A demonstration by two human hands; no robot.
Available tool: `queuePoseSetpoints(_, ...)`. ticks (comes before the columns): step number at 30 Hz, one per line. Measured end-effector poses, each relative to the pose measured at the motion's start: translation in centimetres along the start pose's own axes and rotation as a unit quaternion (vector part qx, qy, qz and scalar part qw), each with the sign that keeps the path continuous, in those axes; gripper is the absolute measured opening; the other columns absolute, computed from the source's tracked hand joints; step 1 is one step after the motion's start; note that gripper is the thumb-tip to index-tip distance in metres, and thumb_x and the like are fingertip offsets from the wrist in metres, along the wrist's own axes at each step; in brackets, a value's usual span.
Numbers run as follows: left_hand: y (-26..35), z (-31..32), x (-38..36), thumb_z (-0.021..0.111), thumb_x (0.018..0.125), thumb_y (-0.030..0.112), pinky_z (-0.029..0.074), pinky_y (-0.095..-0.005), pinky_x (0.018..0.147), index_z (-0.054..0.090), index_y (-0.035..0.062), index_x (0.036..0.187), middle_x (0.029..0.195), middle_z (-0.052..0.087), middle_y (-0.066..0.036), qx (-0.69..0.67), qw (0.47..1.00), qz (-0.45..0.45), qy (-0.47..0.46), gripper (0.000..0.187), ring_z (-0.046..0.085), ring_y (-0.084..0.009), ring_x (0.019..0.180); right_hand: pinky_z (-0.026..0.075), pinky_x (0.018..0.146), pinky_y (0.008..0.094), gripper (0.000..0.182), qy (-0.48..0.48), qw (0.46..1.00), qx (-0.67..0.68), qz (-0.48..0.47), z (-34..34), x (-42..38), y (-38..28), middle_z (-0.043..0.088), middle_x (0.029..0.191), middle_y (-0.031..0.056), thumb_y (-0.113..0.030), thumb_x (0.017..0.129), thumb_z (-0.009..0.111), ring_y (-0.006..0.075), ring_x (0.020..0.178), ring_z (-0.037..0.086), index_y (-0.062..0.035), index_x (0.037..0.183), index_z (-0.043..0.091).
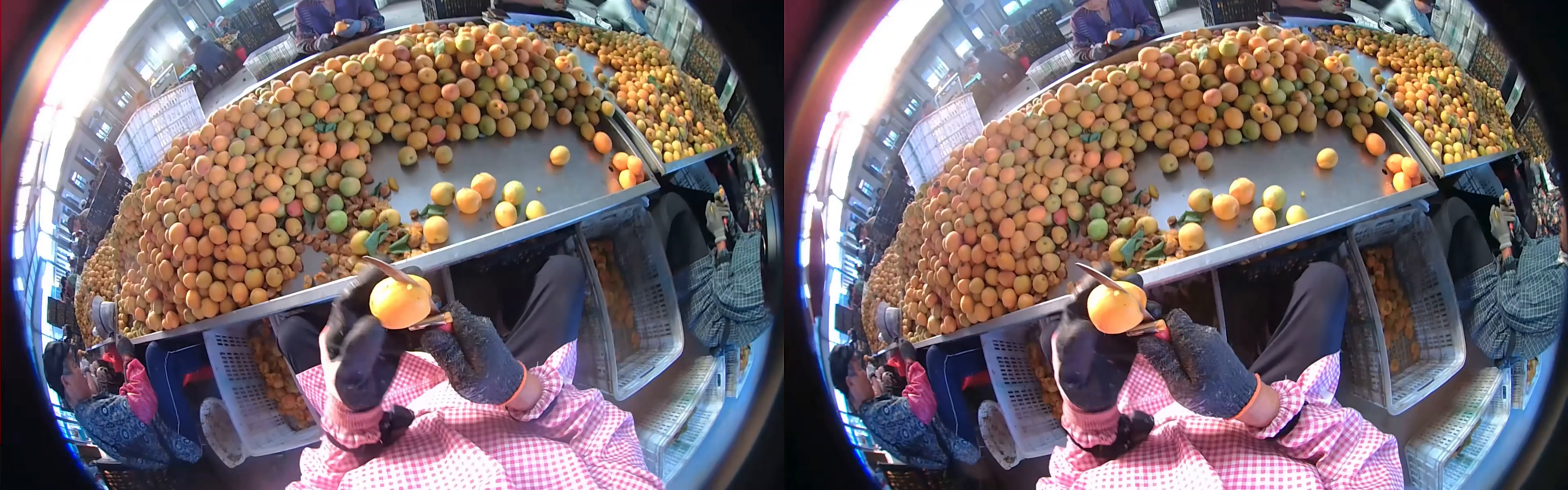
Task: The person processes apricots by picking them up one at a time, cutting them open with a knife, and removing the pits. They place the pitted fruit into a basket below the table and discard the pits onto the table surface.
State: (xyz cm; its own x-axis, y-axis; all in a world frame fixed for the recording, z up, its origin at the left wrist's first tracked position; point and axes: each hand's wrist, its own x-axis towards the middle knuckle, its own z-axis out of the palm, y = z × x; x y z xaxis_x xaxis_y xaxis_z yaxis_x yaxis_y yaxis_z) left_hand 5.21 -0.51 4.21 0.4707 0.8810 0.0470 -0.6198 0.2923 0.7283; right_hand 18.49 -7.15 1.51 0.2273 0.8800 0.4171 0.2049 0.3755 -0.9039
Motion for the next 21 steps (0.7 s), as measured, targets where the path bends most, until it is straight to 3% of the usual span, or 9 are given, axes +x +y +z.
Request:
queuePoseSetpoints(6, -0.1, -1.7, 0.3, 0.068, 0.082, 0.022, 0.051, -0.0370, 0.085, 0.050, -0.0036, 0.122, 0.110, 0.059, -0.015, -0.006, 0.999, 0.027, 0.019, 0.051, 0.061, -0.0246, 0.097, 0.044, 0.050, 0.0390, 0.024, -0.075, 0.995, -0.055, 0.026, 0.0, 0.4, -1.1, 0.060, 0.070, 0.0186, -0.015, 0.084, 0.065, 0.0373, 0.064, 0.061, 0.0042, 0.092, 0.053)
queuePoseSetpoints(8, 1.2, -3.0, 0.8, 0.066, 0.080, 0.042, 0.056, -0.0380, 0.071, 0.046, -0.0089, 0.123, 0.105, 0.058, -0.023, 0.190, 0.982, 0.011, -0.006, 0.070, 0.063, -0.0282, 0.087, 0.046, 0.051, 0.0393, 0.025, -0.115, 0.991, -0.062, 0.031, -0.5, 0.5, -0.7, 0.061, 0.071, 0.0178, -0.017, 0.085, 0.064, 0.0374, 0.064, 0.061, 0.0039, 0.095, 0.055)
queuePoseSetpoints(9, 2.3, -2.6, 1.0, 0.065, 0.076, 0.009, 0.051, -0.0294, 0.077, 0.062, -0.0050, 0.103, 0.093, 0.066, -0.011, 0.174, 0.984, -0.035, 0.031, 0.031, 0.063, -0.0187, 0.086, 0.046, 0.051, 0.0393, 0.025, -0.118, 0.991, -0.061, 0.031, -0.9, 0.8, -0.6, 0.061, 0.071, 0.0178, -0.017, 0.085, 0.064, 0.0374, 0.064, 0.061, 0.0039, 0.095, 0.055)
queuePoseSetpoints(12, 4.0, -1.2, 2.6, 0.068, 0.077, 0.012, 0.051, -0.0279, 0.072, 0.063, -0.0043, 0.095, 0.087, 0.064, -0.007, 0.157, 0.983, -0.083, -0.046, 0.026, 0.061, -0.0153, 0.079, 0.047, 0.053, 0.0408, 0.021, -0.215, 0.976, -0.019, 0.020, -2.1, 2.9, -1.0, 0.063, 0.073, 0.0187, -0.016, 0.087, 0.060, 0.0390, 0.063, 0.061, 0.0014, 0.099, 0.056)
queuePoseSetpoints(15, 2.0, -1.7, 3.2, 0.069, 0.081, 0.020, 0.051, -0.0263, 0.068, 0.063, -0.0033, 0.094, 0.082, 0.062, -0.004, 0.185, 0.980, 0.018, 0.066, 0.027, 0.059, -0.0133, 0.075, 0.046, 0.057, 0.0394, 0.020, -0.190, 0.972, -0.122, 0.064, -2.0, 4.0, -1.7, 0.061, 0.077, 0.0189, -0.010, 0.085, 0.059, 0.0347, 0.071, 0.061, 0.0029, 0.099, 0.055)
queuePoseSetpoints(16, 1.3, -2.4, 3.0, 0.054, 0.091, 0.021, 0.053, -0.0312, 0.075, 0.057, -0.0071, 0.107, 0.101, 0.065, -0.013, 0.128, 0.986, -0.007, 0.111, 0.033, 0.064, -0.0210, 0.084, 0.046, 0.057, 0.0410, 0.023, -0.177, 0.972, -0.131, 0.081, -1.5, 4.1, -1.1, 0.060, 0.073, 0.0201, -0.011, 0.083, 0.061, 0.0366, 0.069, 0.061, 0.0023, 0.099, 0.053)
queuePoseSetpoints(17, 1.2, -2.7, 2.3, 0.052, 0.092, 0.020, 0.052, -0.0302, 0.077, 0.054, -0.0057, 0.114, 0.104, 0.063, -0.013, 0.442, 0.889, 0.046, 0.110, 0.034, 0.063, -0.0202, 0.088, 0.046, 0.057, 0.0410, 0.023, -0.179, 0.973, -0.128, 0.076, -1.1, 4.1, -1.2, 0.060, 0.073, 0.0201, -0.011, 0.083, 0.061, 0.0366, 0.069, 0.061, 0.0023, 0.099, 0.053)
queuePoseSetpoints(19, 1.4, -1.3, 2.1, 0.055, 0.090, 0.015, 0.053, -0.0295, 0.076, 0.053, -0.0042, 0.118, 0.102, 0.064, -0.013, 0.237, 0.957, 0.042, 0.160, 0.034, 0.063, -0.0197, 0.087, 0.047, 0.055, 0.0423, 0.026, -0.183, 0.940, -0.284, 0.039, -0.1, 4.4, -1.4, 0.059, 0.068, 0.0196, -0.015, 0.081, 0.063, 0.0378, 0.065, 0.061, 0.0017, 0.097, 0.052)
queuePoseSetpoints(21, 2.5, 0.0, 2.3, 0.062, 0.086, 0.012, 0.052, -0.0278, 0.077, 0.054, -0.0053, 0.118, 0.098, 0.064, -0.012, 0.313, 0.934, 0.066, 0.156, 0.037, 0.063, -0.0162, 0.084, 0.048, 0.053, 0.0428, 0.026, -0.199, 0.933, -0.299, 0.016, 0.6, 5.1, -0.9, 0.058, 0.063, 0.0183, -0.018, 0.080, 0.064, 0.0372, 0.060, 0.061, 0.0010, 0.095, 0.053)
